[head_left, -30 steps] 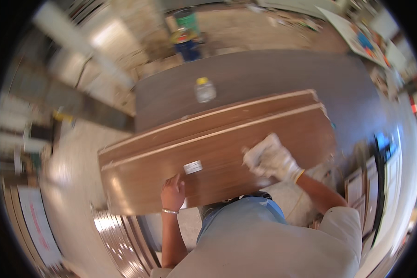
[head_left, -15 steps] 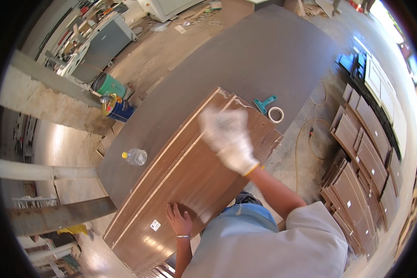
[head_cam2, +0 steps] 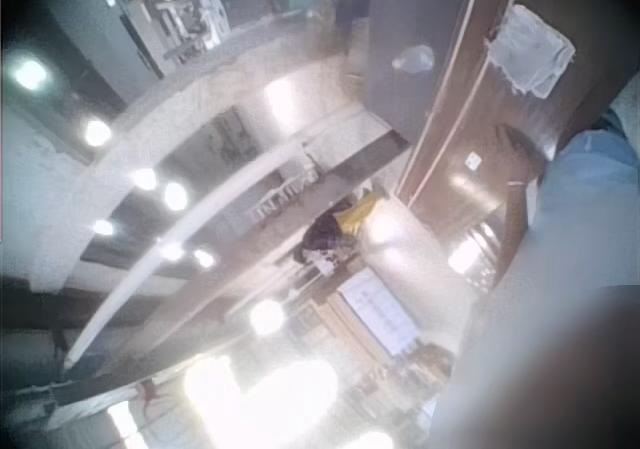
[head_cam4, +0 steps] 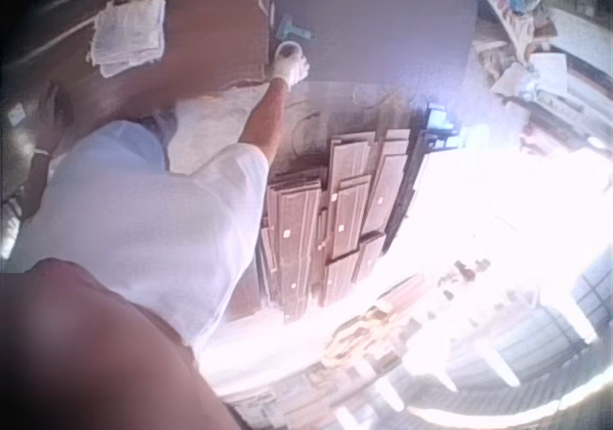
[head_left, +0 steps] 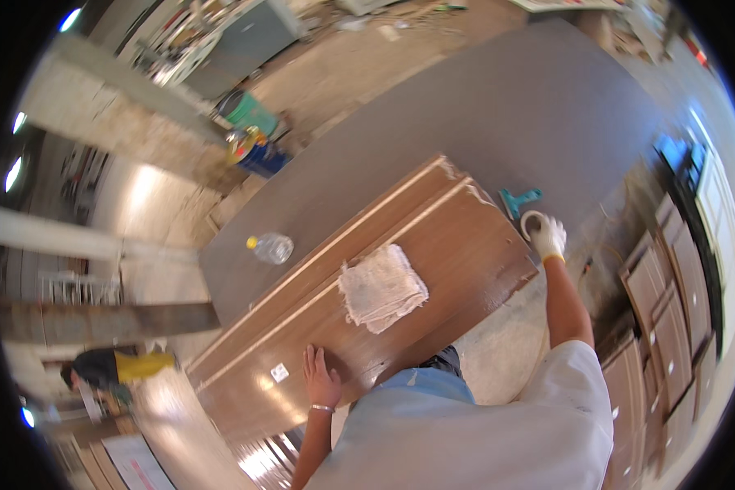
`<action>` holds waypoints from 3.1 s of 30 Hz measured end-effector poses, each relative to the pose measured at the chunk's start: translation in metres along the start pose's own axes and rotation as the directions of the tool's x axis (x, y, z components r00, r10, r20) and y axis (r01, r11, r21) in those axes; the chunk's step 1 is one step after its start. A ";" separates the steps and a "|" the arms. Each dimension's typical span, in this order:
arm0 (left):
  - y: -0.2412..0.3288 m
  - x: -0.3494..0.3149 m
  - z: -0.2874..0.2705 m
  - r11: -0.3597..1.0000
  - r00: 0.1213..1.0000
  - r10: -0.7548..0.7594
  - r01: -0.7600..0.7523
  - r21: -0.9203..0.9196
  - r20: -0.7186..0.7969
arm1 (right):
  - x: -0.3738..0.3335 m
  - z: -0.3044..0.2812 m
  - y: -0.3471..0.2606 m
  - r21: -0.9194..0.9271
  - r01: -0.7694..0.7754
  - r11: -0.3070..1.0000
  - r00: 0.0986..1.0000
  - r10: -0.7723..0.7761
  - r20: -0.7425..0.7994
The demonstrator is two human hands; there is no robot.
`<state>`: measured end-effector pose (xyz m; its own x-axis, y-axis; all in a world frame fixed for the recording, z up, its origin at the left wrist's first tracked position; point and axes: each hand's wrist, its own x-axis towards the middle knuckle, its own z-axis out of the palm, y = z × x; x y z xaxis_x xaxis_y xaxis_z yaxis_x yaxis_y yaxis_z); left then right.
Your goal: The person sprays a liquid onto a brown wooden panel, wipes it with a cloth, and applies masking tape along the edges. The person repeats this process on multiple panels, handling each one individually and placing them on a workbench.
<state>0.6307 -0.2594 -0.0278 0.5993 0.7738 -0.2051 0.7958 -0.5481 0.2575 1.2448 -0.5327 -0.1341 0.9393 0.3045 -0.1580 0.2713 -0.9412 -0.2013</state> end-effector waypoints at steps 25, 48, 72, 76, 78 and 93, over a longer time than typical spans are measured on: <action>-0.009 -0.027 -0.061 0.981 0.983 0.083 -0.052 -0.184 0.164 | -0.392 -0.054 -0.340 0.824 -0.567 0.009 0.364 -0.894 0.260; -0.245 -0.172 -0.229 0.545 0.810 0.159 -0.549 -0.634 -0.564 | -0.620 -0.089 -0.510 0.981 0.193 -0.005 -0.070 -0.997 0.009; -0.251 -0.149 -0.227 0.639 0.638 0.088 -0.626 -0.448 -0.765 | -0.662 -0.090 -0.536 0.971 0.128 0.200 0.303 -0.940 0.154; -0.254 -0.148 -0.222 0.677 0.593 0.082 -0.623 -0.392 -0.801 | -0.659 -0.090 -0.542 0.962 0.164 0.217 0.337 -0.929 0.152; -0.254 -0.149 -0.220 0.706 0.584 0.073 -0.603 -0.371 -0.809 | -0.660 -0.092 -0.546 0.938 0.194 0.286 0.358 -0.911 0.204; -0.252 -0.157 -0.204 0.832 0.467 0.024 -0.499 -0.241 -0.884 | -0.671 -0.080 -0.559 0.774 0.629 0.065 0.265 -0.955 -0.135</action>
<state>0.3183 -0.1774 0.1322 0.2225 0.6285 0.7453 0.3423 -0.7661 0.5439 0.4795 -0.2230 0.1622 0.0179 0.9596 0.2807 0.4462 0.2436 -0.8612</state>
